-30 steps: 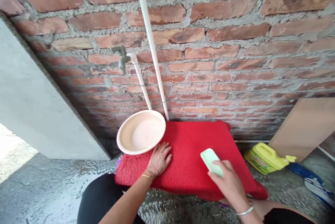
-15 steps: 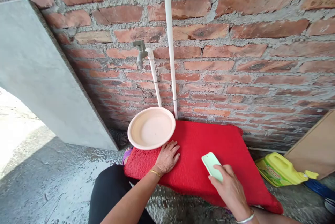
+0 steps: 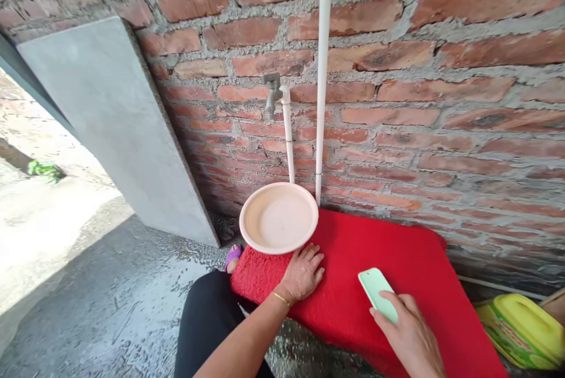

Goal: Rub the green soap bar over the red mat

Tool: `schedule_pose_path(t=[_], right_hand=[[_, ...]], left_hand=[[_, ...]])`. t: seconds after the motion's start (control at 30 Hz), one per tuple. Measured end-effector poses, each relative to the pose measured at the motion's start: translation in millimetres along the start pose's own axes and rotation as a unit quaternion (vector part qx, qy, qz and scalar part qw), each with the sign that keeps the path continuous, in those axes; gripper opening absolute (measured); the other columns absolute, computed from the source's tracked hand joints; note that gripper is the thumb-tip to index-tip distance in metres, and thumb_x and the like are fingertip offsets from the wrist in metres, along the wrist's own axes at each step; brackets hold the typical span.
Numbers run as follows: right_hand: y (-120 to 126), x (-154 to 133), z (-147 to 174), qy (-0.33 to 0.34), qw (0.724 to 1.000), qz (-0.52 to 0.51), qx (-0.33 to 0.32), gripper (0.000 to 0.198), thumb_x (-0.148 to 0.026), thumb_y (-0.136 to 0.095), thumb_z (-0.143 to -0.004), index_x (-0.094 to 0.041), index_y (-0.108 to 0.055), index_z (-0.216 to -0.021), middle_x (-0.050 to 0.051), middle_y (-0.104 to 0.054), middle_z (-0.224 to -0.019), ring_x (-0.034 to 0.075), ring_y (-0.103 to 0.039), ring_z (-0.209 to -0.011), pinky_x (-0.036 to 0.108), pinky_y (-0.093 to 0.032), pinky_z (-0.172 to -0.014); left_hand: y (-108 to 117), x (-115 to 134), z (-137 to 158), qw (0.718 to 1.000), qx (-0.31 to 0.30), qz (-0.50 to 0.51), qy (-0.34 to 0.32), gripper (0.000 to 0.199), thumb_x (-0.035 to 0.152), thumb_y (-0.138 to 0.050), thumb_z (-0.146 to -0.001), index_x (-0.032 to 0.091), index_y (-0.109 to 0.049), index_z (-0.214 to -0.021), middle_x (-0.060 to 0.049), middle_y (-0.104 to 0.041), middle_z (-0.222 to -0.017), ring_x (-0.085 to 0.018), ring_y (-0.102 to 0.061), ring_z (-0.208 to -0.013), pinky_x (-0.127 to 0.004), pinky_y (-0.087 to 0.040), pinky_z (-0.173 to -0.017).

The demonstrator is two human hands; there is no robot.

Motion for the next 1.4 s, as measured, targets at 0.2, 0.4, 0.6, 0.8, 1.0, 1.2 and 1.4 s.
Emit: schedule_pose_path(t=[0.2, 0.4, 0.6, 0.8, 1.0, 1.2, 1.4], right_hand=[[-22.0, -50.9, -0.7, 0.07, 0.994, -0.065, -0.044, 0.031, -0.046, -0.056, -0.079, -0.026, -0.067, -0.1, 0.004, -0.059, -0.09, 0.02, -0.065, -0.077, 0.031, -0.053, -0.068], [-14.4, -26.5, -4.5, 0.003, 0.997, 0.001, -0.073, 0.034, -0.045, -0.055, -0.077, -0.025, -0.068, -0.102, 0.005, -0.058, -0.089, 0.021, -0.066, -0.074, 0.03, -0.049, -0.059], [-23.0, -109.8, -5.3, 0.063, 0.99, 0.002, -0.123, 0.026, -0.037, -0.056, -0.08, -0.027, -0.065, -0.102, 0.003, -0.057, -0.094, 0.019, -0.063, -0.078, 0.029, -0.048, -0.068], [-41.9, -164.4, -4.3, 0.136, 0.98, 0.03, -0.141, 0.024, -0.027, -0.061, -0.078, -0.029, -0.065, -0.102, 0.003, -0.057, -0.094, 0.018, -0.061, -0.081, 0.028, -0.045, -0.074], [-27.0, -99.7, -22.2, 0.032, 0.992, 0.046, -0.114, 0.029, -0.039, -0.058, -0.08, -0.028, -0.065, -0.105, 0.0, -0.052, -0.087, 0.016, -0.061, -0.07, 0.025, -0.04, -0.057], [-43.4, -163.5, -33.6, 0.102, 0.988, 0.044, -0.108, 0.026, -0.035, -0.059, -0.083, -0.027, -0.064, -0.107, 0.002, -0.053, -0.091, 0.016, -0.06, -0.078, 0.025, -0.042, -0.066], [-46.9, -147.4, -40.5, 0.072, 0.987, 0.076, -0.117, 0.029, -0.036, -0.06, -0.083, -0.026, -0.063, -0.11, 0.002, -0.053, -0.092, 0.017, -0.061, -0.081, 0.025, -0.041, -0.067]], left_hand=[[-2.6, -2.8, 4.7, 1.0, -0.012, -0.007, -0.014, 0.041, 0.036, -0.048, -0.095, 0.024, -0.052, -0.134, -0.007, -0.049, -0.145, -0.026, -0.037, -0.139, -0.046, -0.027, -0.117], [30.0, -27.4, 34.2, 0.995, -0.078, 0.057, -0.019, 0.038, 0.034, -0.056, -0.091, 0.026, -0.058, -0.128, -0.007, -0.051, -0.142, -0.027, -0.044, -0.133, -0.045, -0.032, -0.113], [76.0, -60.8, 52.2, 0.954, -0.085, 0.261, 0.119, 0.024, 0.031, -0.047, -0.092, 0.026, -0.068, -0.102, 0.003, -0.071, -0.098, -0.014, -0.063, -0.089, -0.024, -0.049, -0.081], [71.1, -79.4, 53.2, 0.956, -0.098, 0.232, 0.154, 0.024, 0.028, -0.047, -0.088, 0.024, -0.07, -0.08, 0.003, -0.069, -0.075, -0.013, -0.058, -0.07, -0.024, -0.047, -0.068], [60.5, -113.3, 56.6, 0.968, 0.009, 0.171, 0.184, 0.028, 0.028, -0.044, -0.092, 0.027, -0.071, -0.101, -0.001, -0.073, -0.089, -0.018, -0.063, -0.087, -0.03, -0.051, -0.079], [54.5, -121.4, 58.8, 0.977, 0.035, 0.1, 0.185, 0.029, 0.035, -0.046, -0.094, 0.029, -0.07, -0.108, -0.001, -0.074, -0.086, -0.02, -0.065, -0.091, -0.031, -0.051, -0.08], [58.2, -94.2, 56.9, 0.979, -0.013, 0.105, 0.176, 0.025, 0.034, -0.047, -0.094, 0.027, -0.071, -0.097, -0.002, -0.074, -0.089, -0.02, -0.067, -0.085, -0.029, -0.049, -0.073]])
Point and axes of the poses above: each hand's wrist, its own z-axis away from the middle knuckle, its own y-axis out of the back of the hand, x = y × z, the point moved 5 cm from there along -z, towards the middle knuckle
